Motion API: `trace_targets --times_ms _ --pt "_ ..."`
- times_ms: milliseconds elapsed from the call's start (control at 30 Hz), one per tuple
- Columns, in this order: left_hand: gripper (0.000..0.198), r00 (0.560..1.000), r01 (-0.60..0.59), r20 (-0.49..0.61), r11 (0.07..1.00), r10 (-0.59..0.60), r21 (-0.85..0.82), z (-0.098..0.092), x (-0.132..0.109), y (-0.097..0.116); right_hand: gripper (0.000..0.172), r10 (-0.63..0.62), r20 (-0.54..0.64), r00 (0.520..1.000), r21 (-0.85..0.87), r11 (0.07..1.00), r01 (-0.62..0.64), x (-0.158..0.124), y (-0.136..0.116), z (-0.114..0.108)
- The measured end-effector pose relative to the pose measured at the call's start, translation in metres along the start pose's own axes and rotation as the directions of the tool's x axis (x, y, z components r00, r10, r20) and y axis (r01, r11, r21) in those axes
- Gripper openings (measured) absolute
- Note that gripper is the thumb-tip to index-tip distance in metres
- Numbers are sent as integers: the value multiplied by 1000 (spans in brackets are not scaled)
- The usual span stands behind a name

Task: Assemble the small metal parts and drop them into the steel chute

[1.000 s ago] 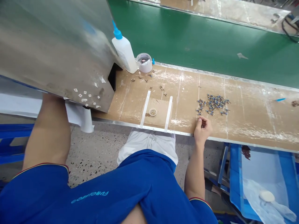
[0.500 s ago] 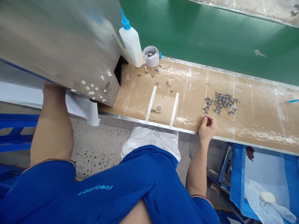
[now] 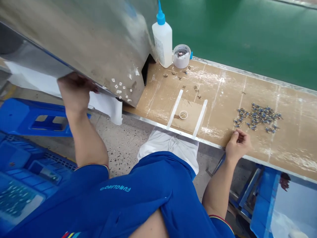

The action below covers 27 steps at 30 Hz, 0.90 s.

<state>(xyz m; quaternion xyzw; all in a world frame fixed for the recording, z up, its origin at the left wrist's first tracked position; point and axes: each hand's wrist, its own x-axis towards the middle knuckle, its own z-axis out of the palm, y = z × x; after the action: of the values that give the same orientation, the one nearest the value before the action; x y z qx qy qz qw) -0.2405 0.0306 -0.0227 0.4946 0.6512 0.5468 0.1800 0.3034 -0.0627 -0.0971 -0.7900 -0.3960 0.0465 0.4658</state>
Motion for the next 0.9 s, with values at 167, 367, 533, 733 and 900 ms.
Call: trace_targets --times_ms 167,367,533,733,900 --pt "20 987 143 97 973 -127 -180 -3 -99 32 22 -16 -51 999 -6 1000 16 0 2 5" --pt "26 835 371 530 863 -149 -343 48 -147 49 23 -71 -58 996 60 995 74 2 3 7" --pt "35 656 572 752 693 -65 -439 111 -155 51 33 -57 -8 998 166 984 58 -8 -20 8" --pt "26 564 513 825 763 46 -393 163 -163 45 39 -162 472 867 306 952 11 -38 -61 37" --pt "11 579 244 804 913 132 -326 180 -167 42 39 -201 597 777 367 929 -41 -50 -75 71"
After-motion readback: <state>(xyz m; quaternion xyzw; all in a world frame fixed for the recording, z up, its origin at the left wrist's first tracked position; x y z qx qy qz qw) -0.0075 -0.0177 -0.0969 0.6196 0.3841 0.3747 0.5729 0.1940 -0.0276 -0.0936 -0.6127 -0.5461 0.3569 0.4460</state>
